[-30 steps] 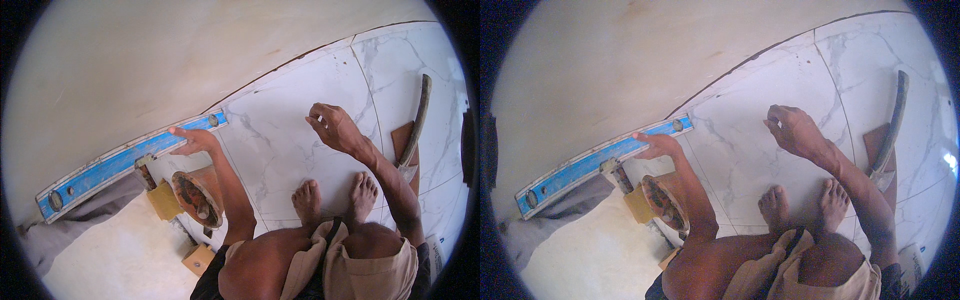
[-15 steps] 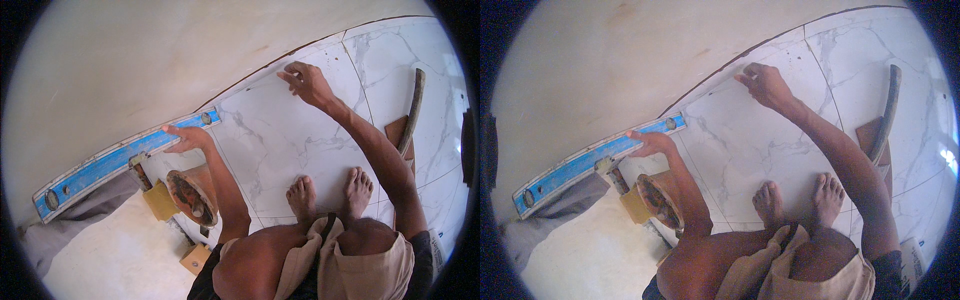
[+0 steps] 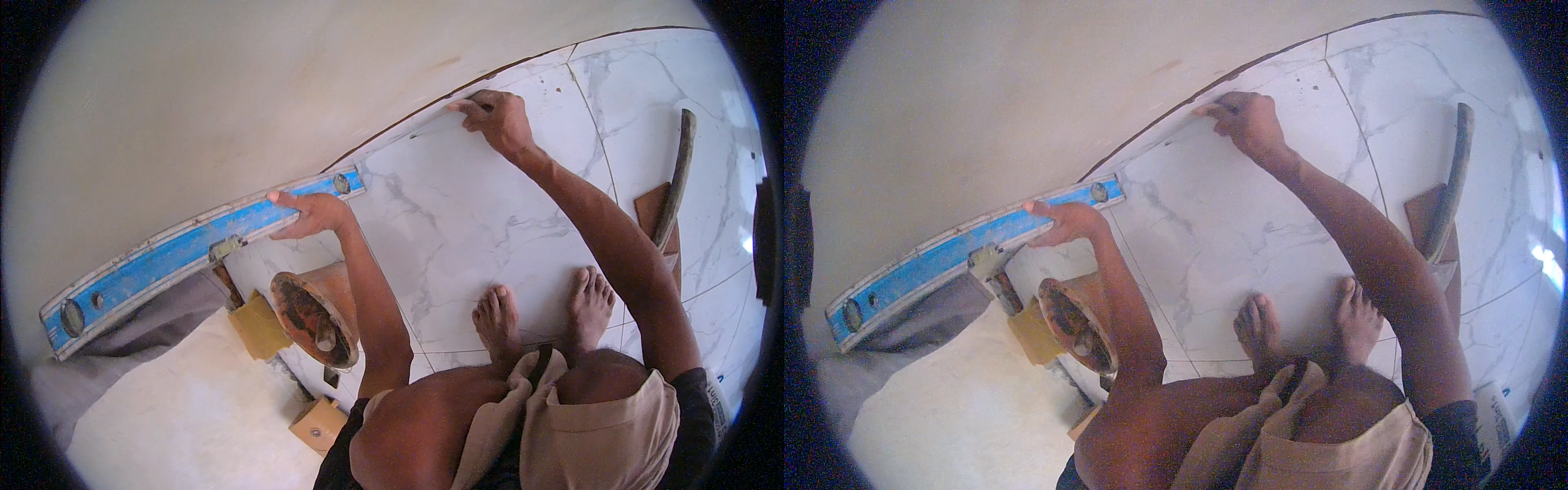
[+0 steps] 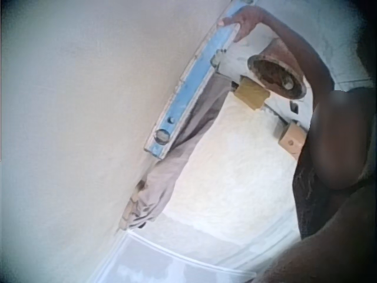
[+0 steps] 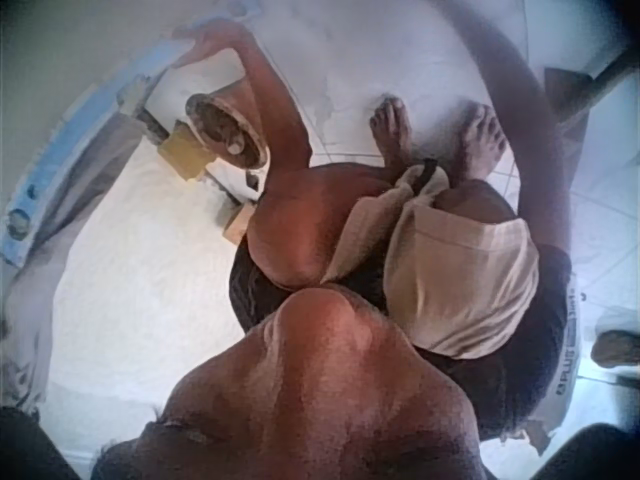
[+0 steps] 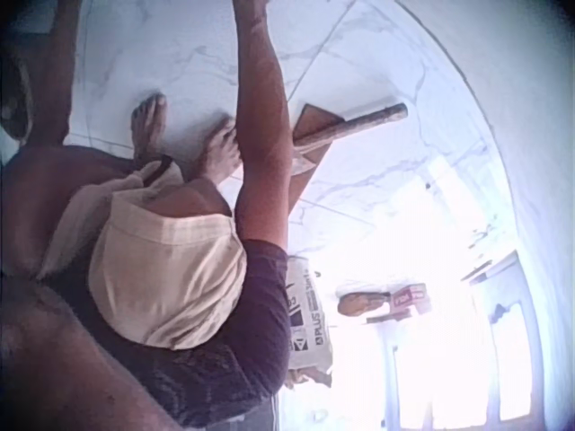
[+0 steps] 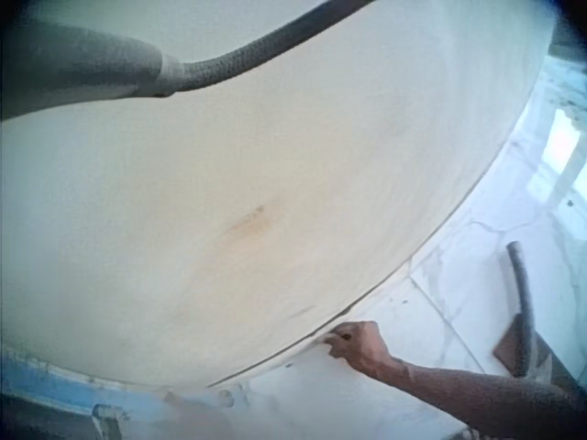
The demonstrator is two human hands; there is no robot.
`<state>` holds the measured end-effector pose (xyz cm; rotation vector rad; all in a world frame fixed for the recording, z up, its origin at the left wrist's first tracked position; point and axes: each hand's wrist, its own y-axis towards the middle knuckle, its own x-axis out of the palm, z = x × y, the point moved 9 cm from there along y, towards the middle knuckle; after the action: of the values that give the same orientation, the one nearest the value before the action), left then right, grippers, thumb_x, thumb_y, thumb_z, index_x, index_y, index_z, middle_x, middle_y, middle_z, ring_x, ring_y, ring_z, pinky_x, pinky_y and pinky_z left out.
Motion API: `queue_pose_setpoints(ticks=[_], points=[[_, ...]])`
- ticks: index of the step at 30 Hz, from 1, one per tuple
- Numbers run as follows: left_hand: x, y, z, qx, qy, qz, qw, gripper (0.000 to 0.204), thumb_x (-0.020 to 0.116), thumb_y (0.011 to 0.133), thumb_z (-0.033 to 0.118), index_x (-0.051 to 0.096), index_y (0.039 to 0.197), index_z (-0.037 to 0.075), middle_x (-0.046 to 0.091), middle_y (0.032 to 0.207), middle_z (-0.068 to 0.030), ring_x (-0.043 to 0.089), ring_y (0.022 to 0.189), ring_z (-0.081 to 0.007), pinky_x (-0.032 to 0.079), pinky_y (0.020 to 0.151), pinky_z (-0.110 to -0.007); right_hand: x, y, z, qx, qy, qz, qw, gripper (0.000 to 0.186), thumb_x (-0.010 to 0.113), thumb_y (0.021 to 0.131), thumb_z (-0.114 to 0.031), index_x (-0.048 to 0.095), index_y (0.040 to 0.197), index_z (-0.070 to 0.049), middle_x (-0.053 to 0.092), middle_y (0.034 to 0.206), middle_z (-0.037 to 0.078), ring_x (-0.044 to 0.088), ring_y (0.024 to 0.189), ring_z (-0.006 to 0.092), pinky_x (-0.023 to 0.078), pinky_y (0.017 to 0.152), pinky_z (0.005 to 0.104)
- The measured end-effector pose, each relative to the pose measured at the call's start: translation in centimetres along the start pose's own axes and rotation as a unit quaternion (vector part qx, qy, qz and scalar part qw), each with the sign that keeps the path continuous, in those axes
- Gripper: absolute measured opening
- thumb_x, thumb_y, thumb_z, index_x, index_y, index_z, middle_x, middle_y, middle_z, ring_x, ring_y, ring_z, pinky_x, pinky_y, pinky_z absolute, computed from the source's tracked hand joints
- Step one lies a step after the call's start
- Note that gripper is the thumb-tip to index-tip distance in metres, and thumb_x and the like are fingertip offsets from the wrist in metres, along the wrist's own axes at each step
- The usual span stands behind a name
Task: The person is installing white marble-patterned floor tiles. They use a spirit level to check alignment, a hammer to tap tiles into place, and a trowel to apply grout or adhesive into the gaps between tiles.
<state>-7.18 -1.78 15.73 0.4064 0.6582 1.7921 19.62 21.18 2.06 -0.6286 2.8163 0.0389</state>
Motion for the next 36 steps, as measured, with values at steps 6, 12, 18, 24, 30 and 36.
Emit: queue_pose_setpoints(ticks=[6,12,18,24,30,36], points=[[-0.3,1.0,-0.1,-0.004,0.025,0.000,1.000,0.077,0.068,0.090,0.042,0.031,0.130,-0.014,0.048,0.124,-0.0339,0.056,0.109,-0.0386,0.049,0.090,-0.046,1.1,-0.1,0.6,0.125,0.021,-0.044,0.991,0.020,0.066,0.091,-0.019,0.073,0.101,-0.003,0.072,0.087,0.014,0.069,0.068,0.0196,0.055,0.069,0.0342],[0.8,-0.6,-0.2,0.046,0.007,-0.008,0.999,0.070,0.070,0.090,0.035,0.034,0.126,-0.013,0.052,0.118,-0.0318,0.058,0.103,-0.0362,0.050,0.086,-0.045,-1.5,-1.5,0.3,0.084,0.018,-0.032,0.996,0.023,0.067,0.090,-0.020,0.071,0.095,0.002,0.071,0.089,0.018,0.070,0.073,0.0255,0.055,0.069,0.0363],[-2.0,3.3,-2.1,0.025,0.064,0.030,0.997,0.079,0.073,0.088,0.035,0.030,0.135,-0.012,0.048,0.127,-0.0355,0.055,0.113,-0.0425,0.046,0.096,-0.049,-9.9,-9.2,-3.1,0.049,-0.245,0.060,0.966,0.030,0.064,0.091,-0.028,0.067,0.104,-0.001,0.067,0.104,0.020,0.067,0.083,0.0343,0.052,0.076,0.0429],[1.4,0.5,-0.3,-0.015,-0.023,-0.032,0.999,0.083,0.076,0.086,0.031,0.026,0.137,-0.011,0.049,0.128,-0.0330,0.058,0.109,-0.0377,0.049,0.092,-0.048,-28.6,-19.8,2.9,0.317,-0.502,0.175,0.785,0.060,0.058,0.092,-0.048,0.049,0.126,0.000,0.055,0.117,0.028,0.054,0.112,0.0436,0.046,0.091,0.0513],[0.3,-0.2,-2.0,-0.043,-0.016,-0.031,0.998,0.080,0.076,0.085,0.034,0.031,0.134,-0.012,0.052,0.123,-0.0327,0.059,0.107,-0.0402,0.050,0.090,-0.050,-26.4,-21.4,3.3,0.277,-0.488,0.157,0.813,0.049,0.057,0.094,-0.038,0.054,0.117,0.005,0.054,0.114,0.029,0.050,0.110,0.0450,0.042,0.096,0.0488],[1.4,-0.3,-4.4,-0.038,-0.037,-0.040,0.998,0.101,0.074,0.085,0.041,0.014,0.142,-0.018,0.042,0.133,-0.0377,0.051,0.119,-0.0430,0.044,0.099,-0.049,-26.3,-23.8,3.9,0.293,-0.506,0.084,0.807,0.045,0.059,0.093,-0.028,0.051,0.125,0.004,0.055,0.113,0.026,0.053,0.106,0.0418,0.046,0.087,0.0492]])
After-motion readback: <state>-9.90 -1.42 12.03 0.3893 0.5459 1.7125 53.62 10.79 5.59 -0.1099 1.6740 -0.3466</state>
